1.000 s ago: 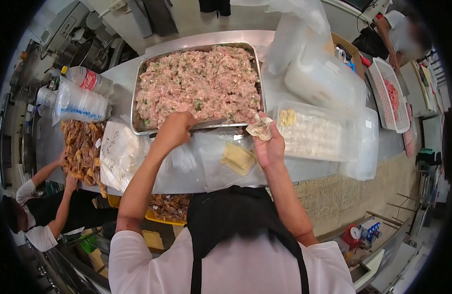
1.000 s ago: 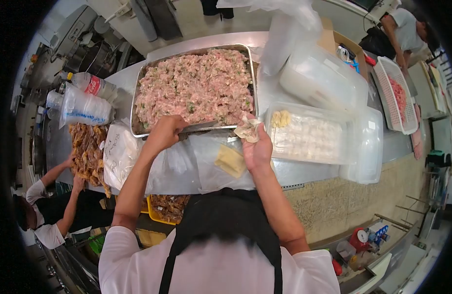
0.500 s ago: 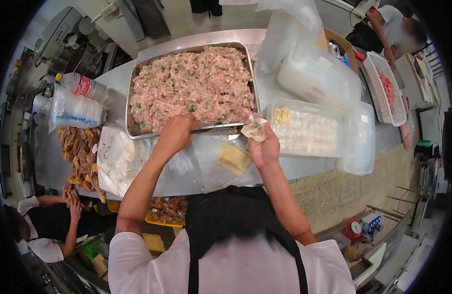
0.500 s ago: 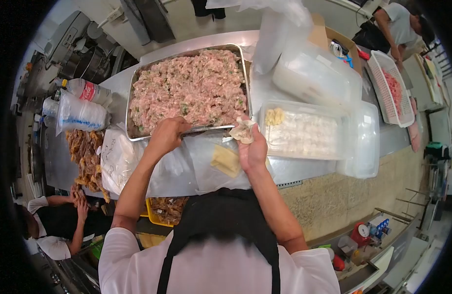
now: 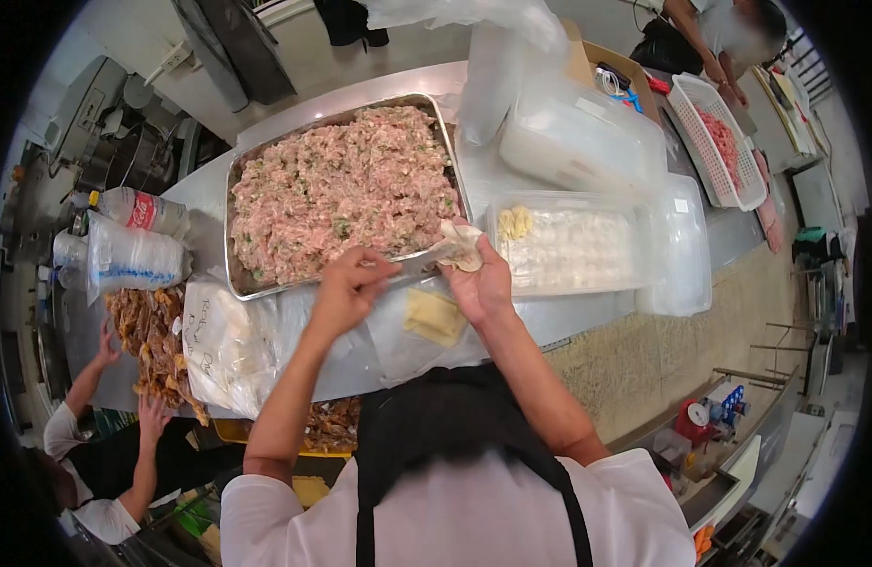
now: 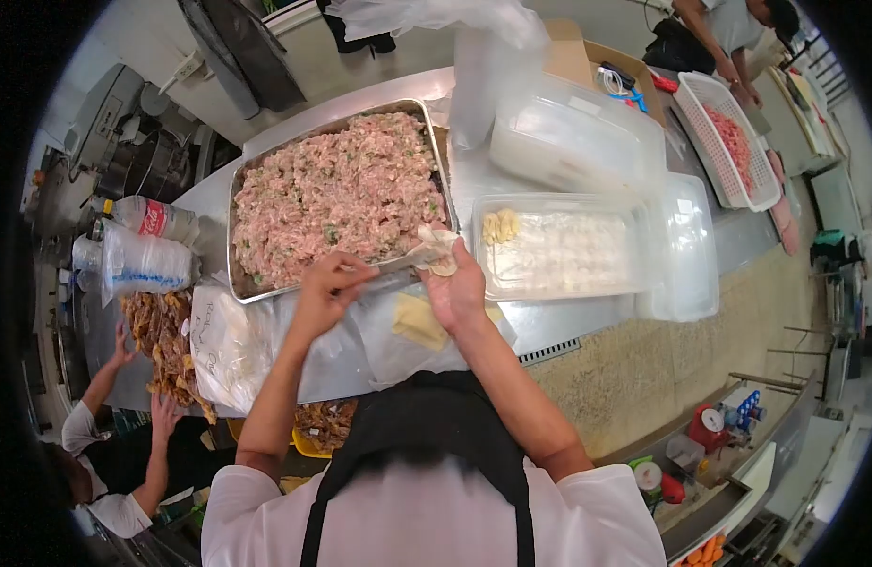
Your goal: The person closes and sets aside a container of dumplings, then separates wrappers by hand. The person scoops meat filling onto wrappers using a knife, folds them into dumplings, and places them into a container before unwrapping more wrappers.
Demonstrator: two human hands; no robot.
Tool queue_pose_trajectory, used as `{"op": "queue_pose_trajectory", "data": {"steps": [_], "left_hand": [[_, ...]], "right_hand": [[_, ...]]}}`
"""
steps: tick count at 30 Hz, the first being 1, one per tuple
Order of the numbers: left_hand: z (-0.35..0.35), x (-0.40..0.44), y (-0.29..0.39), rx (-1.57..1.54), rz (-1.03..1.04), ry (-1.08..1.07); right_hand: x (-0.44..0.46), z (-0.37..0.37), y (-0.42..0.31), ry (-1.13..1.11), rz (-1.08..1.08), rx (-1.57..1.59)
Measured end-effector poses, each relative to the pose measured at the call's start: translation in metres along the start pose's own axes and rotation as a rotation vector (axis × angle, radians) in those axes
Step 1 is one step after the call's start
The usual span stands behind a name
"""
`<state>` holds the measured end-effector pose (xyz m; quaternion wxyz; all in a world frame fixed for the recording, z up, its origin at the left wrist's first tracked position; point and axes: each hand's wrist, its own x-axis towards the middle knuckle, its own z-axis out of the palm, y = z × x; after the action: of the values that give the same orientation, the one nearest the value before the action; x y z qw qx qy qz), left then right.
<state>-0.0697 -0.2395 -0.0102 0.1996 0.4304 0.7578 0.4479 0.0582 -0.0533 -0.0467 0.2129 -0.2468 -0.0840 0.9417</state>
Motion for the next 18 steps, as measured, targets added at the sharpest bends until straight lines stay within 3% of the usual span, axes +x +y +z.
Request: {"op": "queue_pose_trajectory", "data": {"steps": [2,4,7,13,16,18], "left_hand": [[0.020,-0.011,0.002,0.281,0.084,0.031],[0.014,-0.018,0.023,0.302,0.074,0.005],[0.008,-0.023,0.062,0.206,0.044,0.176],[0.029,-0.015,0.034,0.171,0.068,0.107],[0.011,-0.018,0.060,0.093,-0.020,0.110],[0.005,-0.022,0.067,0.035,-0.049,0.129]], "right_hand": [[0.006,-0.001,0.001,0.044,-0.010,0.015],[0.005,0.006,-0.005,0.096,-0.044,0.042],[-0.006,0.011,-0.009,0.185,-0.093,0.023],[-0.010,0.002,-0.016,-0.194,-0.018,-0.067],[-0.031,-0.002,-0.017,-0.346,-0.017,-0.220],[-0.031,-0.013,-0.011,-0.287,-0.241,-0.833]]}}
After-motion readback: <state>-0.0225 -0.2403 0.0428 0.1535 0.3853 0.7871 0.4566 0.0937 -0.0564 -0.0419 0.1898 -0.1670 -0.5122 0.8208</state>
